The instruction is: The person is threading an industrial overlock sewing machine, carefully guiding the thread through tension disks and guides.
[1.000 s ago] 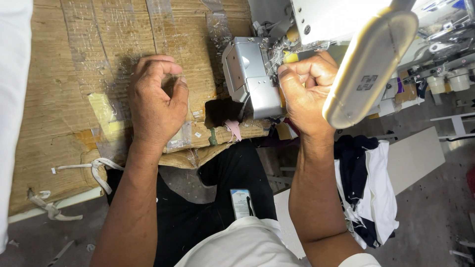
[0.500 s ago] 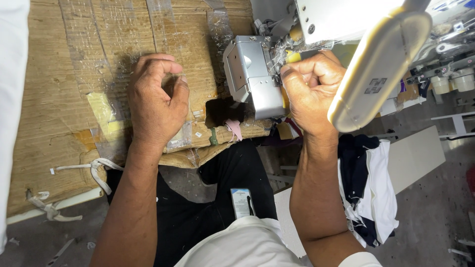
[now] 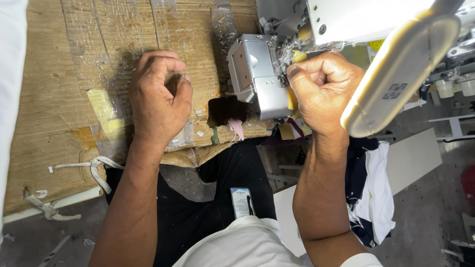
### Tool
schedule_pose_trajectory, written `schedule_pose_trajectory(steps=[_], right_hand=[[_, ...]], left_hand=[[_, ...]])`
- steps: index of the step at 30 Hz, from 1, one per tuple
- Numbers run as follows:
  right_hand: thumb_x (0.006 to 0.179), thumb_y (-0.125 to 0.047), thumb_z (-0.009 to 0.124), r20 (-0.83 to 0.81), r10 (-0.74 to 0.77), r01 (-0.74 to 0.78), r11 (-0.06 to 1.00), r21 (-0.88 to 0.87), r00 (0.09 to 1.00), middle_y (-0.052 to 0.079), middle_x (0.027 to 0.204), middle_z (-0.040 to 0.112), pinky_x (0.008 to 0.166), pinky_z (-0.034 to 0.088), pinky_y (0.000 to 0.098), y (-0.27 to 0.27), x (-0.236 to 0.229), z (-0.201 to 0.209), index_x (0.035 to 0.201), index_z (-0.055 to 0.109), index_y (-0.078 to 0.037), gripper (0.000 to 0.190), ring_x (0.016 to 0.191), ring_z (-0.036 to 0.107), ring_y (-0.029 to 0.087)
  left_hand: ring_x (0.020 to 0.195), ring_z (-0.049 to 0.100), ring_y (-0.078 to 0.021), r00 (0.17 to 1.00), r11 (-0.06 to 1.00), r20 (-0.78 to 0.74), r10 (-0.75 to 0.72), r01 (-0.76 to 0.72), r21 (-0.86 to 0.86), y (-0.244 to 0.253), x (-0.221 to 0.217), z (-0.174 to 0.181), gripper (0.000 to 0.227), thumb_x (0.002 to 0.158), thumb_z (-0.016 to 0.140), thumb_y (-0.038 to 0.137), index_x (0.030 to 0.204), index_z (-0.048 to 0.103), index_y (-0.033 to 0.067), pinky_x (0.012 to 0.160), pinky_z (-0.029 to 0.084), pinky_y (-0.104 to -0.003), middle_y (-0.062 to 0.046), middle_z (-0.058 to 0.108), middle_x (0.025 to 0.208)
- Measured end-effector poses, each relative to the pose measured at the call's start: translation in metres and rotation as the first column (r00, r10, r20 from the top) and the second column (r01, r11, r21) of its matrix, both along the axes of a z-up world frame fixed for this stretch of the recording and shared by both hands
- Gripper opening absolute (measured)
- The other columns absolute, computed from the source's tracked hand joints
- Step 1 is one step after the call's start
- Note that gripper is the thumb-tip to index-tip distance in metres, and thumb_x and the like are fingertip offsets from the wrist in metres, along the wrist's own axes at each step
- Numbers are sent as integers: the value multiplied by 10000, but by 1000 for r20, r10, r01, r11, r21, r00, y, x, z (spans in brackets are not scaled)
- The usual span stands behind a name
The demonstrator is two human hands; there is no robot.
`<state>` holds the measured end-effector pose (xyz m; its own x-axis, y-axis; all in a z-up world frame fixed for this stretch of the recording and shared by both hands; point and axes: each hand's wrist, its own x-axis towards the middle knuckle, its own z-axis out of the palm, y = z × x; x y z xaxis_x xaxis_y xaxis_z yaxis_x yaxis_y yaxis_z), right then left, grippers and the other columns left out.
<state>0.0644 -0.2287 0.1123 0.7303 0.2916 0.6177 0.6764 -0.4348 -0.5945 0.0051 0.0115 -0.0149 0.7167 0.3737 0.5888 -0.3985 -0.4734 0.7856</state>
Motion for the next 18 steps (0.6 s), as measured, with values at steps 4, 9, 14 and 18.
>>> schedule_pose_trajectory(steps=[4, 9, 14, 18], right_hand=[[772, 168, 757, -6, -10, 9, 1000, -20, 1000, 60, 567, 335, 561, 401, 294, 1, -4, 2, 843, 780, 69, 124, 582, 367, 100], [942, 101, 780, -2, -151, 149, 976, -159, 988, 8, 674, 575, 584, 439, 223, 7, -13, 6, 892, 764, 8, 107, 624, 487, 74], [925, 111, 774, 14, -160, 160, 975, -154, 987, 2, 663, 553, 628, 449, 237, 7, -12, 4, 860, 754, -3, 133, 651, 487, 85], [914, 165, 741, 4, -114, 114, 984, -139, 993, 5, 639, 527, 618, 464, 244, 7, -11, 5, 828, 721, 11, 177, 631, 485, 90]], left_hand=[[1046, 647, -393, 1000, 1000, 5, -1, 1, 1, 2, 1, -1, 144, 864, 687, -78, 979, 664, 7, 911, 485, -472, -173, 626, 1085], [1093, 616, -324, 1000, 998, 13, 22, -23, 65, 1, -3, 4, 151, 883, 657, -81, 1027, 648, -37, 956, 525, -422, -191, 622, 1128], [1088, 616, -317, 1000, 999, 13, 12, -13, 48, 1, -3, 4, 166, 876, 647, -96, 1030, 642, -36, 932, 542, -410, -188, 618, 1132], [1081, 626, -321, 1000, 999, 18, 7, -7, 44, 1, -3, 3, 174, 868, 639, -94, 1035, 639, -45, 921, 554, -408, -203, 620, 1135]])
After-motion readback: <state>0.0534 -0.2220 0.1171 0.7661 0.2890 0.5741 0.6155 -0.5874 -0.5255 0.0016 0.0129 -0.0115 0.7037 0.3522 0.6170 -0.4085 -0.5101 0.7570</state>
